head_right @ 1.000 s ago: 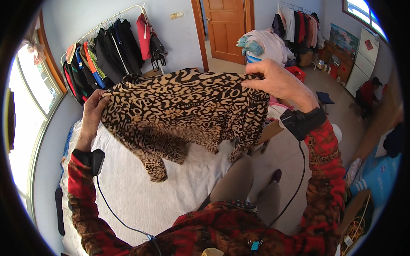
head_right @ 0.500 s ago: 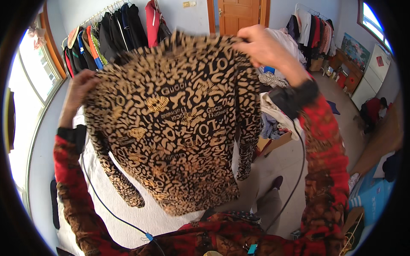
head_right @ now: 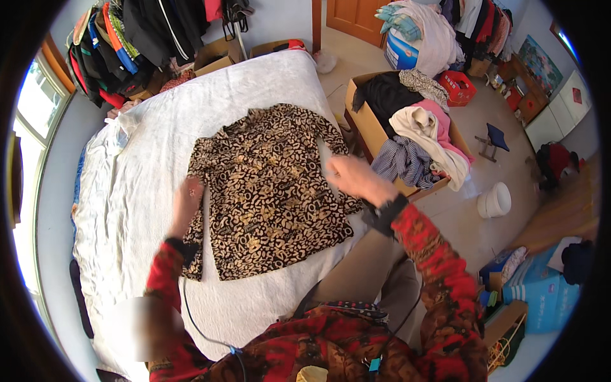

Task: The person hangs a black garment on a hanger and places it on a clothing rack. Then the person folds a leopard-print top and a pink-and-white top on the bed.

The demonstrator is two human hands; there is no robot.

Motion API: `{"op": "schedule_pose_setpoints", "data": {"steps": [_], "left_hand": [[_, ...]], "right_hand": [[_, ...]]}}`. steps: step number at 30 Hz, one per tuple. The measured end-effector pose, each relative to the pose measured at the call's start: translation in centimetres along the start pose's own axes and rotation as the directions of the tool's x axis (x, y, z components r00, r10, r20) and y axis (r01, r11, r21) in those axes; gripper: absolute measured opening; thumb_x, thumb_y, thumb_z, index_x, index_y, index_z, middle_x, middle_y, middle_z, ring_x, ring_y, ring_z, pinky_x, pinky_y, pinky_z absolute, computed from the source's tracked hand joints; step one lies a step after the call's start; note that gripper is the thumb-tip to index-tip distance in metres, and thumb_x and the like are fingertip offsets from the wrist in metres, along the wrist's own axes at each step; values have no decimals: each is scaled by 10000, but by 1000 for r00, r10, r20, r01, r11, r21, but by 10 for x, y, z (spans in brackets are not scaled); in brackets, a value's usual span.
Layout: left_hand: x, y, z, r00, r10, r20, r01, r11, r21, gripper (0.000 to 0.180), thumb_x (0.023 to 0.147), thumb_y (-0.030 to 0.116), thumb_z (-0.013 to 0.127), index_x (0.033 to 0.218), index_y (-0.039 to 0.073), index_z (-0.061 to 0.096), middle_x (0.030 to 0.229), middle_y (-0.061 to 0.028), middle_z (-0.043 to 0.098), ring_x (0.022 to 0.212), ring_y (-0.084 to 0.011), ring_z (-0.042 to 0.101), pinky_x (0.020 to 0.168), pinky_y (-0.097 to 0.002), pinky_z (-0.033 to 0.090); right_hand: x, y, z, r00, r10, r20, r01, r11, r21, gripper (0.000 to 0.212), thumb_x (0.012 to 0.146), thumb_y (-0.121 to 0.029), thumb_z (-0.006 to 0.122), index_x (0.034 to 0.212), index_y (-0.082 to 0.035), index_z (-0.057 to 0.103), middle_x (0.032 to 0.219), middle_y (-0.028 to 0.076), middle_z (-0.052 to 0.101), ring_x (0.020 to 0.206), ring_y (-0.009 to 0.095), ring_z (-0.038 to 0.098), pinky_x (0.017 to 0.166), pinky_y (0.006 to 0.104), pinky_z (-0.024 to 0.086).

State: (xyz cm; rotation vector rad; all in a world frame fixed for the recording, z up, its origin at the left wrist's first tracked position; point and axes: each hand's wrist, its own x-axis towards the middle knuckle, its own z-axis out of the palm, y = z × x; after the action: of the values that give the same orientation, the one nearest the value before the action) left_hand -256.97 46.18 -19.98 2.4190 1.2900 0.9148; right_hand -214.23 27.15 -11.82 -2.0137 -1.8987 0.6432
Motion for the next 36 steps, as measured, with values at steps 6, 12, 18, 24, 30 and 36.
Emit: {"op": "schedule_pose_setpoints", "data": {"steps": [6,12,18,24,30,36], "left_hand": [[-202,37,18,871,-488,58,488,873,0,524,834,284,709,1188,-42,501,1042,-202,592,948,-337,597,828,-390,478],[-226,56,33,773,-634,-28,607,751,-259,392,868,271,672,1126,-8,571,825,-87,599,716,-206,576,650,-326,486],[-227,51,-6,611,-779,145,658,397,-640,197,944,249,585,923,57,622,650,31,524,486,-49,449,395,-217,356],[-287,69,-5,623,-746,235,777,555,-298,136,932,178,579,956,52,624,643,-5,566,467,-73,473,391,-235,362],[-303,46,3,815,-572,95,578,788,-213,155,922,187,591,976,44,616,664,-20,582,519,-76,507,456,-242,411],[-276,4,-12,310,-860,405,727,-60,-684,460,893,464,612,1049,35,552,786,-38,630,607,-139,586,517,-250,467]], "right_hand": [[-83,53,130,906,407,112,-420,896,141,486,828,-373,671,1094,15,552,972,184,640,913,304,632,786,383,499],[-78,48,166,881,472,16,-439,805,399,490,810,-323,710,1037,81,550,975,202,629,909,293,616,782,381,485],[-112,28,105,932,362,-18,-149,428,891,231,900,-144,627,959,60,536,721,33,537,475,87,466,440,271,405],[-146,30,105,918,373,137,-371,683,629,220,875,-167,656,866,21,542,658,67,541,464,114,479,454,301,400],[-157,56,136,955,297,7,-291,930,223,289,843,-272,670,836,0,574,672,117,608,543,229,574,579,386,449],[-135,72,131,822,568,-41,-420,653,631,348,909,-284,623,1073,15,552,843,105,647,592,141,609,457,276,472]]}}
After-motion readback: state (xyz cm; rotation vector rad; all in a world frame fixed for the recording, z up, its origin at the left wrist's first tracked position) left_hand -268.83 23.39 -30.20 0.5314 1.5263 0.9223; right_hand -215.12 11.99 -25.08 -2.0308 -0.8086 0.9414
